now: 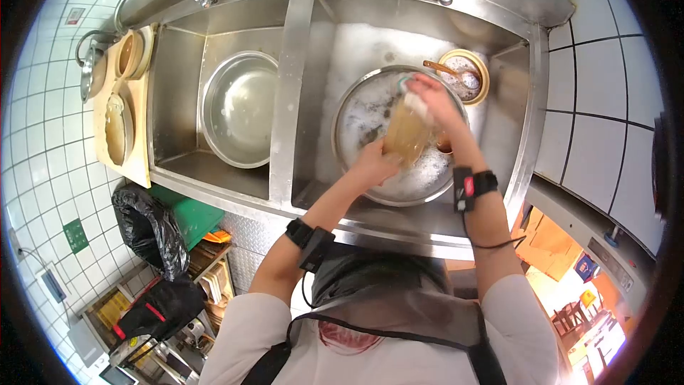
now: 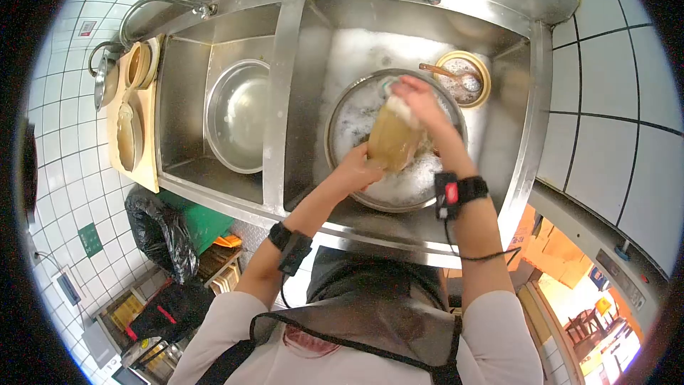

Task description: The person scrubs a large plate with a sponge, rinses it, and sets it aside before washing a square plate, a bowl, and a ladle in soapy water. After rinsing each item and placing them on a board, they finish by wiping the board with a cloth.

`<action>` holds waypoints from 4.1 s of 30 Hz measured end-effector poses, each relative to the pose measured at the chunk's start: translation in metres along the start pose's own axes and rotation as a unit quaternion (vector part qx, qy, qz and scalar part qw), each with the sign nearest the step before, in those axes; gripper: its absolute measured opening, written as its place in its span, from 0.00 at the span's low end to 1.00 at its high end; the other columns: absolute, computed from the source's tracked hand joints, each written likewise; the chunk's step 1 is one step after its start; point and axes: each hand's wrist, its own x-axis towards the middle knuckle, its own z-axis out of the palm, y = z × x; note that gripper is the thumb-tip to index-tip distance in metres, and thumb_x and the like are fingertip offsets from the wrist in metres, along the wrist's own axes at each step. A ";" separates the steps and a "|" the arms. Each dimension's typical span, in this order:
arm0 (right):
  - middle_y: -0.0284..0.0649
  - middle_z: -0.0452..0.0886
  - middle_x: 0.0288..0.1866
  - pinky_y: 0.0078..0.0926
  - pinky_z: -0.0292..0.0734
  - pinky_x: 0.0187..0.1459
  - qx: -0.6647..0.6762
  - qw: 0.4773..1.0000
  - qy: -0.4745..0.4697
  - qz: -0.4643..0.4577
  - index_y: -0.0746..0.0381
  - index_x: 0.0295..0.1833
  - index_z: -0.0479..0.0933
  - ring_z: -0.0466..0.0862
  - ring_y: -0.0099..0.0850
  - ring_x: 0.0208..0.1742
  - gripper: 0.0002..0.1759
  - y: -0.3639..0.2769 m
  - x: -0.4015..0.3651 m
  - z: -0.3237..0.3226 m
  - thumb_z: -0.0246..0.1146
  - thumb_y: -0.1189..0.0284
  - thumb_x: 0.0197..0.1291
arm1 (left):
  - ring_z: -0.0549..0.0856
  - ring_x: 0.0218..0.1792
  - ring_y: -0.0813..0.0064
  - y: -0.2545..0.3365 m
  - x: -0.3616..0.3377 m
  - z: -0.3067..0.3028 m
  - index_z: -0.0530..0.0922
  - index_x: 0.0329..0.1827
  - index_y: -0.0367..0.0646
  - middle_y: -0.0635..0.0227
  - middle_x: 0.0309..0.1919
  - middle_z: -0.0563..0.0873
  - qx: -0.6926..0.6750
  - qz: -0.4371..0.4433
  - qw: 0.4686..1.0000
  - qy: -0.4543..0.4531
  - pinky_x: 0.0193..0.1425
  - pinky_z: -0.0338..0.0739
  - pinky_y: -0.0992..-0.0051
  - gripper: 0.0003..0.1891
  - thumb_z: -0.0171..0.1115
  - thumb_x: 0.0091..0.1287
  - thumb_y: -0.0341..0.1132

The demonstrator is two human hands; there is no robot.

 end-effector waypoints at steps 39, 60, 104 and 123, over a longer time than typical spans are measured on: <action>0.37 0.71 0.52 0.21 0.67 0.48 -0.023 0.958 0.276 0.071 0.65 0.58 0.65 0.72 0.25 0.48 0.21 0.010 -0.111 0.145 0.53 0.77 0.56 | 0.83 0.24 0.63 -0.113 0.049 -0.360 0.78 0.33 0.40 0.60 0.22 0.81 0.426 -0.043 0.879 0.209 0.28 0.76 0.67 0.08 0.57 0.50 0.32; 0.38 0.71 0.52 0.22 0.65 0.53 -0.022 0.959 0.282 0.023 0.65 0.59 0.63 0.71 0.27 0.51 0.23 -0.009 -0.116 0.151 0.56 0.76 0.58 | 0.67 0.14 0.86 -0.119 0.018 -0.389 0.70 0.33 0.44 0.78 0.18 0.70 -0.354 -0.071 0.929 -0.078 0.15 0.57 0.85 0.07 0.61 0.56 0.31; 0.38 0.73 0.47 0.21 0.65 0.51 -0.052 0.960 0.256 -0.101 0.68 0.55 0.68 0.71 0.27 0.48 0.23 0.008 -0.093 0.175 0.57 0.75 0.51 | 0.79 0.49 0.63 0.019 -0.085 -0.750 0.61 0.64 0.62 0.60 0.48 0.79 0.410 0.023 0.735 0.540 0.50 0.73 0.64 0.34 0.61 0.50 0.35; 0.38 0.74 0.50 0.19 0.69 0.48 0.041 0.958 0.278 0.046 0.66 0.57 0.67 0.73 0.24 0.48 0.20 0.072 -0.117 0.101 0.56 0.75 0.58 | 0.76 0.48 0.53 0.011 -0.099 -0.609 0.62 0.61 0.40 0.49 0.49 0.75 0.529 0.182 0.556 0.615 0.48 0.72 0.62 0.32 0.62 0.54 0.40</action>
